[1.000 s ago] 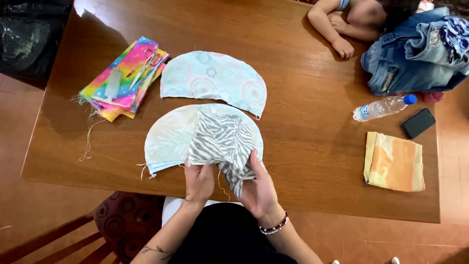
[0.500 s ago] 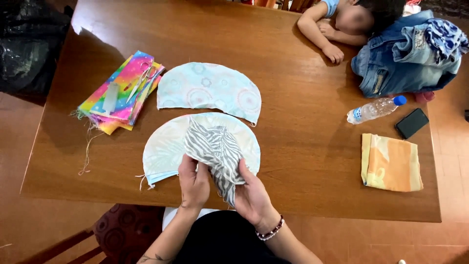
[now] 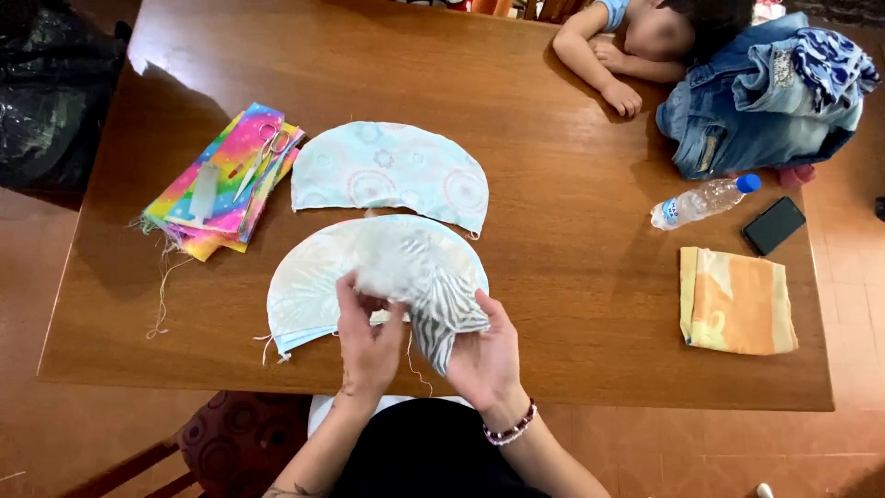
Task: Unfolding, smoothing, and arranging fabric pattern pieces on a wooden table.
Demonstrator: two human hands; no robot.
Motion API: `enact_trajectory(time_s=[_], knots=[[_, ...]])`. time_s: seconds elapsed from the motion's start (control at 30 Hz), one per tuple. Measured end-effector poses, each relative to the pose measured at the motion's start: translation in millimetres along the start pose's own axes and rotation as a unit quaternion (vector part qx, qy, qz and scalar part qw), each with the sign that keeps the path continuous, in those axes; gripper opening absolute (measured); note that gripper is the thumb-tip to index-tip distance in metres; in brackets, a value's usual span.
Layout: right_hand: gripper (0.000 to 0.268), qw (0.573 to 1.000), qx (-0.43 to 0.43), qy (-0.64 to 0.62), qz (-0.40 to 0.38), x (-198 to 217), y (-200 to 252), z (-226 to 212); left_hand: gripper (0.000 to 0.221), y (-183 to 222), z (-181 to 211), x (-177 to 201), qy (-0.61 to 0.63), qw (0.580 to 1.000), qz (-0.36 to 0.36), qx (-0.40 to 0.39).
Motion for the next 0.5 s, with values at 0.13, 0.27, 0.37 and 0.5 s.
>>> enact_trajectory(time_s=[0.13,0.27,0.37,0.5], knots=[[0.045,0.989,0.024,0.006,0.145,4,-6,-13,0.102,14,47,-15,-0.018,0.963,-0.008,-0.27],[0.048,0.987,0.047,0.074,0.137,3,-7,-12,0.077,16,44,-22,-0.134,0.958,-0.137,-0.214],[0.049,0.973,0.103,0.147,0.143,-14,7,4,0.086,11,17,-27,-0.171,0.958,-0.163,-0.164],[0.013,0.948,0.121,0.274,0.106,21,4,16,0.075,12,7,-33,-0.25,0.956,-0.103,-0.117]])
Point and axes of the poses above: each hand's wrist, its own y-axis away from the middle knuckle, its own x-axis out of the back of the hand, z = x × y, the point moved 3 cm from there along -y, towards the middle knuckle, and after that the axes turned 7 degrees about z, right-handed, at the moved point
